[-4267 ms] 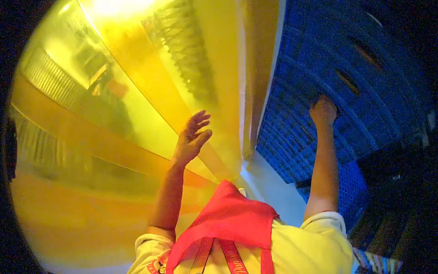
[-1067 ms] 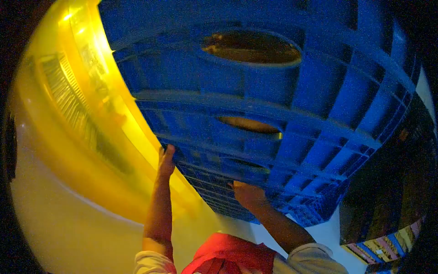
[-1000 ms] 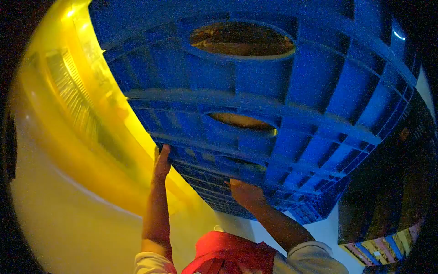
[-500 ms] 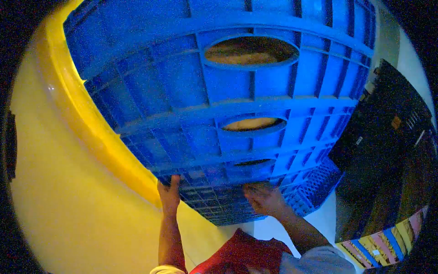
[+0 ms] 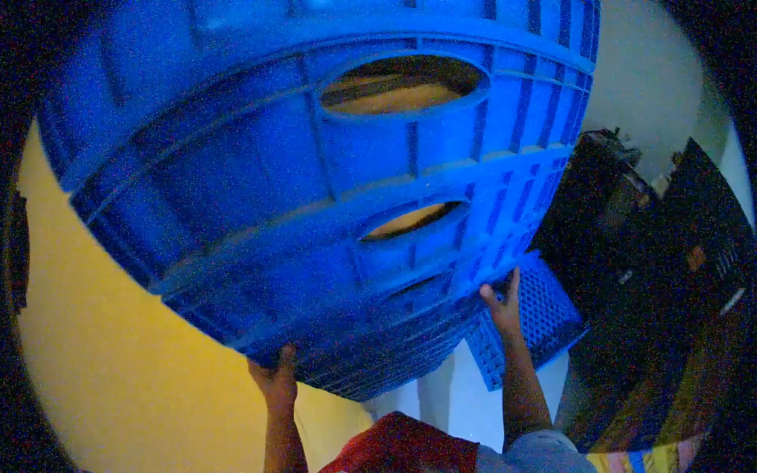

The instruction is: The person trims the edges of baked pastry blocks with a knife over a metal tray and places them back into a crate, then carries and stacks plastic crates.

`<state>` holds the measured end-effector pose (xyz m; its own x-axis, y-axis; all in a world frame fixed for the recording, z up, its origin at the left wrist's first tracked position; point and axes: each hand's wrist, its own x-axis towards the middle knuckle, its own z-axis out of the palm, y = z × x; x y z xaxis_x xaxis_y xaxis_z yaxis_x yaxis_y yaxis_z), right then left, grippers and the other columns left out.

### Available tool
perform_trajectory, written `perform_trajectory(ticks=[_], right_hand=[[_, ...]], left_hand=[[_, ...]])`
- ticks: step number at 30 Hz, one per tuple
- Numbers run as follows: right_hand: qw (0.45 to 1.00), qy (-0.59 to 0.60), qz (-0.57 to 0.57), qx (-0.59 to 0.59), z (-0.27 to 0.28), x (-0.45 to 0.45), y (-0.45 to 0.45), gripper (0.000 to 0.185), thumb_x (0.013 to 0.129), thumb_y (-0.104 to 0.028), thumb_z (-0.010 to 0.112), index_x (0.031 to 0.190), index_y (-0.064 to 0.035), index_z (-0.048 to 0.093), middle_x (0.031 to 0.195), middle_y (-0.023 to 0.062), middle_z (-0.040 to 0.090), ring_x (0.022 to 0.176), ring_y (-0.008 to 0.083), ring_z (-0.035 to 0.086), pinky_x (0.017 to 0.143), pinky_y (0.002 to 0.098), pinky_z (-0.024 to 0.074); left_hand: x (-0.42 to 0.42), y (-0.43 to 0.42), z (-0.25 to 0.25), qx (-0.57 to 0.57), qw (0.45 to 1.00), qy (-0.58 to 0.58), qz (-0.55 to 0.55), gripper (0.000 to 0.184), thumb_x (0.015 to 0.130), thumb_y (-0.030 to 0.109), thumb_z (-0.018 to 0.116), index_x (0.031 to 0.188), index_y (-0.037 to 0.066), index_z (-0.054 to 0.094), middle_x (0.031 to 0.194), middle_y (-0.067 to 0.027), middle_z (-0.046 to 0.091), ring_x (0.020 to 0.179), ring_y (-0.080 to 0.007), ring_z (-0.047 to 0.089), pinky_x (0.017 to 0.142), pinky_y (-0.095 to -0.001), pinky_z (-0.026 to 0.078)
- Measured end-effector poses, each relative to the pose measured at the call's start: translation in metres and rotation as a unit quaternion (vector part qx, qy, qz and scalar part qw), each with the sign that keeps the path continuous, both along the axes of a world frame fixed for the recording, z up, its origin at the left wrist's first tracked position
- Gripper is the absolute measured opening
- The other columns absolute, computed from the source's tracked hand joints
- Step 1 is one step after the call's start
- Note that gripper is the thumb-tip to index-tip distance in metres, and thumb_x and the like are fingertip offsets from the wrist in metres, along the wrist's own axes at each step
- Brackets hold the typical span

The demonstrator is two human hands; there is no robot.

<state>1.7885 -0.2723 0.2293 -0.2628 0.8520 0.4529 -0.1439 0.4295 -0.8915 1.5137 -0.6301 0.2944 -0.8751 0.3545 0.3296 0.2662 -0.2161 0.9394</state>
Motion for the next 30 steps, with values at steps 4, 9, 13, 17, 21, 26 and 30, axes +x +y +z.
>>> perform_trajectory(ticks=[4, 9, 13, 17, 21, 26, 30], right_hand=[[0.996, 0.027, 0.085, -0.028, -0.008, -0.013, 0.015, 0.108, 0.078, -0.033, 0.078, 0.151, -0.0074, 0.003, 0.150, 0.0175, 0.027, 0.136, 0.0319, 0.030, 0.112, 0.0434, 0.0250], [0.989, 0.045, 0.142, -0.015, 0.006, -0.031, -0.010, 0.111, 0.077, -0.038, 0.077, 0.151, -0.0089, -0.001, 0.151, 0.0163, 0.023, 0.137, 0.0318, 0.027, 0.112, 0.0447, 0.0243], [0.984, 0.056, 0.172, -0.002, -0.042, -0.037, 0.044, 0.111, 0.078, -0.037, 0.075, 0.150, -0.0094, -0.004, 0.151, 0.0172, 0.023, 0.137, 0.0322, 0.027, 0.112, 0.0453, 0.0237], [0.990, 0.031, 0.135, -0.014, -0.068, -0.039, 0.038, 0.109, 0.080, -0.037, 0.075, 0.150, -0.0089, -0.004, 0.150, 0.0187, 0.024, 0.136, 0.0331, 0.030, 0.111, 0.0453, 0.0259], [0.990, 0.038, 0.130, -0.026, -0.029, -0.048, 0.065, 0.107, 0.079, -0.039, 0.075, 0.149, -0.0062, 0.001, 0.149, 0.0204, 0.027, 0.134, 0.0334, 0.033, 0.110, 0.0437, 0.0298], [0.988, -0.049, 0.147, 0.001, -0.007, -0.042, 0.068, 0.107, 0.076, -0.043, 0.078, 0.147, 0.0004, 0.010, 0.143, 0.0226, 0.037, 0.129, 0.0335, 0.041, 0.108, 0.0422, 0.0324], [0.974, -0.170, 0.144, 0.034, 0.025, -0.017, 0.056, 0.104, 0.072, -0.049, 0.079, 0.139, 0.0077, 0.023, 0.133, 0.0238, 0.049, 0.123, 0.0360, 0.049, 0.105, 0.0416, 0.0369]], left_hand=[[0.050, -0.005, -0.032, 0.020, 0.994, -0.047, 0.091, 0.074, 0.080, 0.022, 0.075, 0.136, -0.003, 0.034, 0.130, -0.0168, 0.046, 0.118, -0.0273, 0.045, 0.103, -0.0397, 0.034], [0.051, -0.052, -0.087, 0.083, 0.971, 0.106, 0.198, 0.069, 0.085, 0.025, 0.070, 0.137, 0.003, 0.032, 0.130, -0.0141, 0.047, 0.113, -0.0291, 0.049, 0.096, -0.0409, 0.042], [0.055, -0.003, -0.112, 0.133, 0.965, 0.035, 0.224, 0.072, 0.083, 0.031, 0.071, 0.137, 0.002, 0.033, 0.130, -0.0151, 0.047, 0.113, -0.0302, 0.049, 0.097, -0.0433, 0.042], [0.040, -0.001, -0.135, 0.120, 0.966, 0.077, 0.214, 0.073, 0.084, 0.031, 0.071, 0.137, -0.001, 0.033, 0.131, -0.0159, 0.046, 0.114, -0.0297, 0.049, 0.099, -0.0429, 0.040], [0.055, 0.012, -0.063, 0.071, 0.954, 0.153, 0.247, 0.072, 0.084, 0.026, 0.071, 0.138, -0.003, 0.034, 0.131, -0.0159, 0.048, 0.115, -0.0287, 0.048, 0.101, -0.0413, 0.038], [0.044, 0.024, -0.025, 0.052, 0.964, 0.146, 0.218, 0.069, 0.086, 0.027, 0.069, 0.135, -0.008, 0.035, 0.130, -0.0212, 0.049, 0.118, -0.0285, 0.048, 0.103, -0.0392, 0.036], [0.048, 0.026, -0.004, 0.058, 0.967, 0.141, 0.202, 0.059, 0.089, 0.027, 0.065, 0.130, -0.008, 0.041, 0.121, -0.0196, 0.056, 0.110, -0.0268, 0.054, 0.097, -0.0370, 0.042]])
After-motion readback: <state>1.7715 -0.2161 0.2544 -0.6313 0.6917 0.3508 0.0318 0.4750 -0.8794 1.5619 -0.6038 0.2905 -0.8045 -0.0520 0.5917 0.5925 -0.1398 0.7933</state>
